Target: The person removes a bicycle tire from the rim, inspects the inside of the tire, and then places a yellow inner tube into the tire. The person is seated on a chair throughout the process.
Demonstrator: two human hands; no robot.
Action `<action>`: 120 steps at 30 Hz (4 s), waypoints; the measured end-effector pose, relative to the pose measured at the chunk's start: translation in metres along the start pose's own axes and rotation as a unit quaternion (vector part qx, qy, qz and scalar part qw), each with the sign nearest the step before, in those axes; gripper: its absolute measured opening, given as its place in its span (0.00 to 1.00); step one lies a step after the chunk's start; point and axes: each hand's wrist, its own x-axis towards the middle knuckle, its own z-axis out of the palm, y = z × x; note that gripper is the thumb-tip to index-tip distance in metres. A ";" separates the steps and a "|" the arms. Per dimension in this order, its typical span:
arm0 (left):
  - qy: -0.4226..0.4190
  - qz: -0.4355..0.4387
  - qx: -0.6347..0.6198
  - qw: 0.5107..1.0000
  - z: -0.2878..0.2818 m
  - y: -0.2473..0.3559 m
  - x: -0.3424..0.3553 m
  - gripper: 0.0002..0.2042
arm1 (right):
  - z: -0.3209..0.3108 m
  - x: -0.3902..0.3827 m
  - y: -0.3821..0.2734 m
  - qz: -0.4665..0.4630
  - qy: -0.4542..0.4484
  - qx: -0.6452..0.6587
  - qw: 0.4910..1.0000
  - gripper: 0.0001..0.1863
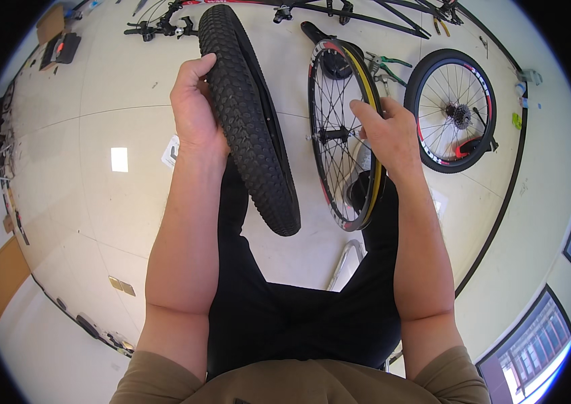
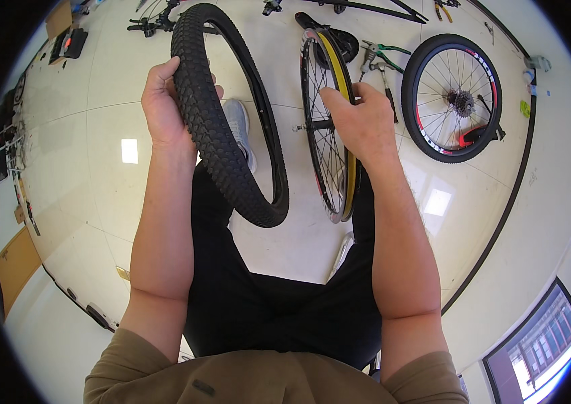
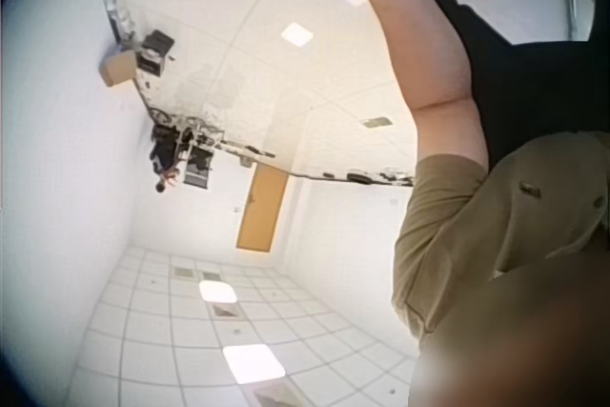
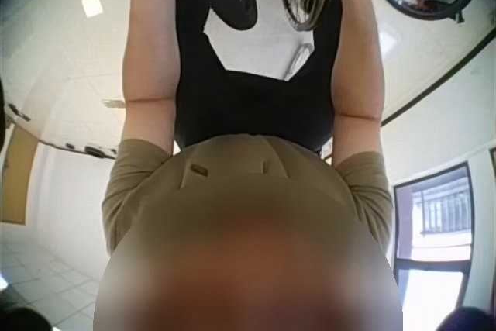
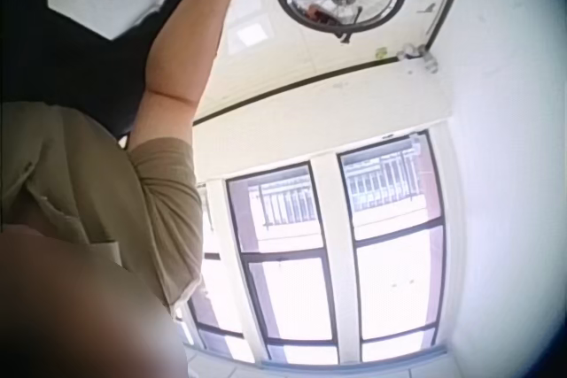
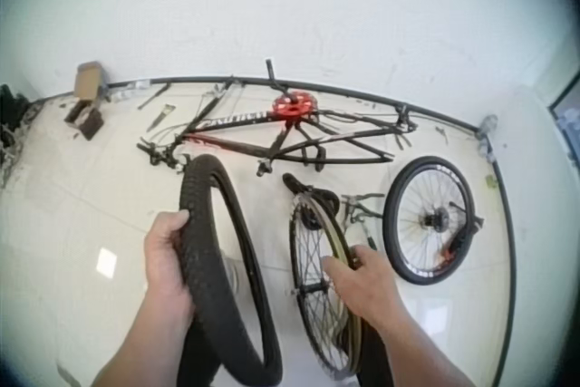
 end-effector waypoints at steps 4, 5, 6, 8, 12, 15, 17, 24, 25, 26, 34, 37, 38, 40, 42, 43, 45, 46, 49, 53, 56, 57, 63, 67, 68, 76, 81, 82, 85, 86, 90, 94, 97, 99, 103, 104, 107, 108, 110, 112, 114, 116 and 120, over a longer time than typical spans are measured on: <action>0.017 0.003 0.010 1.000 0.002 -0.001 -0.001 0.16 | -0.001 -0.002 -0.001 -0.060 0.019 -0.006 0.998 0.22; 0.025 0.001 0.017 1.000 0.005 -0.001 -0.004 0.16 | 0.001 -0.001 0.002 -0.090 0.038 0.009 0.995 0.21; 0.033 -0.002 0.025 0.999 0.006 0.000 -0.005 0.16 | 0.002 0.000 0.005 -0.088 0.021 0.024 0.996 0.19; 0.021 -0.004 0.023 1.000 0.003 -0.001 -0.003 0.16 | 0.002 0.002 0.008 -0.085 -0.012 0.052 0.995 0.16; 0.002 0.010 -0.005 1.000 0.006 -0.001 -0.005 0.16 | 0.004 0.001 0.003 -0.073 -0.026 0.112 0.991 0.17; -0.021 -0.011 0.010 1.000 0.007 -0.002 -0.004 0.16 | 0.008 0.003 0.008 -0.074 -0.022 0.146 0.986 0.16; 0.001 -0.025 0.029 0.999 0.016 -0.006 -0.006 0.16 | 0.012 0.003 0.009 -0.074 -0.016 0.176 0.981 0.15; -0.016 -0.017 0.052 0.998 0.013 -0.009 -0.019 0.17 | 0.013 -0.003 -0.001 -0.064 -0.027 0.190 0.979 0.20; -0.020 -0.009 0.058 0.998 0.013 -0.009 -0.020 0.17 | 0.011 -0.004 -0.003 -0.062 -0.024 0.182 0.981 0.20; -0.023 -0.001 0.064 0.998 0.015 -0.009 -0.021 0.18 | 0.011 -0.004 -0.003 -0.059 -0.022 0.173 0.983 0.20; -0.025 -0.010 0.070 0.997 0.010 -0.012 -0.015 0.20 | 0.002 -0.006 -0.008 -0.034 -0.008 0.101 0.994 0.18; -0.023 -0.002 0.080 0.996 0.008 -0.010 -0.013 0.21 | -0.003 -0.010 -0.019 -0.014 0.005 0.050 0.999 0.19; -0.026 0.005 0.084 0.996 0.007 -0.010 -0.012 0.21 | -0.004 -0.010 -0.019 -0.012 0.008 0.026 1.000 0.19; -0.028 0.007 0.091 0.995 0.011 -0.011 -0.015 0.22 | 0.004 0.003 0.002 -0.104 0.065 -0.025 0.992 0.19; -0.029 -0.001 0.123 0.992 0.014 -0.010 -0.012 0.22 | 0.009 0.006 0.012 -0.148 0.082 0.001 0.986 0.19; -0.028 -0.003 0.138 0.990 0.013 -0.011 -0.010 0.22 | 0.009 0.005 0.009 -0.147 0.073 0.054 0.985 0.19; -0.020 -0.013 0.135 0.991 0.012 -0.013 -0.009 0.21 | 0.006 0.003 0.003 -0.130 0.041 0.104 0.985 0.19; -0.021 -0.013 0.132 0.991 0.013 -0.013 -0.009 0.21 | 0.002 0.003 0.000 -0.114 0.019 0.101 0.988 0.19; -0.027 -0.020 0.121 0.992 0.021 -0.012 -0.016 0.21 | -0.005 0.005 0.002 -0.060 -0.011 0.094 0.994 0.19; -0.040 -0.023 0.127 0.991 0.018 -0.010 -0.016 0.22 | -0.014 0.010 0.003 0.000 -0.017 0.074 0.997 0.23; -0.040 -0.020 0.136 0.990 0.016 -0.010 -0.015 0.23 | -0.014 0.014 0.005 0.002 0.018 0.071 0.997 0.23; -0.032 -0.022 0.140 0.989 0.012 -0.010 -0.012 0.22 | -0.014 0.014 0.007 -0.005 0.024 0.073 0.997 0.23; -0.037 -0.090 0.063 0.993 0.011 -0.011 -0.006 0.14 | -0.015 0.019 0.010 -0.054 -0.010 0.158 0.986 0.18; -0.035 -0.093 0.054 0.994 0.013 -0.014 -0.006 0.13 | -0.016 0.012 0.005 -0.033 -0.031 0.155 0.987 0.16; -0.036 -0.090 0.046 0.994 0.014 -0.015 -0.007 0.13 | -0.016 0.013 0.005 -0.030 -0.027 0.160 0.986 0.16; -0.043 -0.091 0.058 0.993 0.011 -0.013 -0.007 0.13 | -0.016 0.014 0.005 -0.015 0.012 0.189 0.982 0.23; -0.035 -0.094 0.061 0.993 0.015 -0.013 -0.009 0.13 | -0.021 0.018 0.005 0.023 0.009 0.154 0.988 0.24; -0.027 -0.094 0.068 0.993 0.017 -0.012 -0.010 0.13 | -0.023 0.019 0.005 0.032 0.003 0.136 0.990 0.25; -0.027 -0.093 0.071 0.993 0.016 -0.013 -0.007 0.14 | -0.016 0.017 0.006 0.004 0.059 0.095 0.994 0.26; -0.031 -0.093 0.069 0.993 0.015 -0.014 -0.007 0.14 | -0.013 0.017 0.008 -0.023 0.071 0.093 0.993 0.26; -0.036 -0.094 0.064 0.993 0.014 -0.014 -0.006 0.14 | -0.009 0.017 0.008 -0.050 0.063 0.120 0.990 0.25; -0.029 -0.101 0.058 0.993 0.013 -0.014 -0.006 0.15 | -0.014 0.011 0.001 -0.004 0.013 0.084 0.996 0.22; -0.028 -0.106 0.061 0.992 0.013 -0.013 -0.006 0.15 | -0.017 0.008 -0.004 0.001 0.004 0.037 0.999 0.21; -0.034 -0.108 0.053 0.992 0.014 -0.014 -0.006 0.15 | -0.019 0.010 0.001 -0.010 -0.003 0.023 1.000 0.24; -0.024 -0.090 0.044 0.995 0.024 -0.015 -0.013 0.16 | -0.019 0.002 -0.005 0.040 -0.049 -0.013 0.998 0.27; -0.015 -0.079 0.049 0.996 0.026 -0.014 -0.014 0.16 | -0.018 0.005 0.003 0.037 -0.055 -0.043 0.997 0.27; -0.016 -0.112 0.056 0.992 0.014 -0.014 -0.005 0.16 | -0.015 0.000 -0.006 0.013 -0.037 -0.075 0.996 0.27; -0.022 -0.114 0.056 0.992 0.012 -0.014 -0.005 0.15 | -0.015 0.000 -0.006 0.015 -0.042 -0.073 0.996 0.28; -0.033 -0.117 0.057 0.991 0.008 -0.013 -0.004 0.15 | -0.013 0.002 -0.003 0.000 -0.040 -0.055 0.998 0.28; -0.014 -0.113 0.061 0.992 0.015 -0.013 -0.006 0.15 | -0.012 0.006 0.004 -0.008 -0.022 -0.031 0.999 0.28; -0.012 -0.111 0.062 0.992 0.017 -0.013 -0.006 0.15 | -0.010 0.012 0.012 -0.009 0.005 -0.001 1.000 0.29; -0.028 -0.112 0.057 0.992 0.015 -0.014 -0.005 0.16 | -0.008 0.012 0.012 0.002 0.005 0.027 1.000 0.28; -0.046 -0.005 0.158 0.986 0.008 -0.015 -0.007 0.17 | -0.001 0.011 0.009 0.003 -0.022 0.058 0.998 0.28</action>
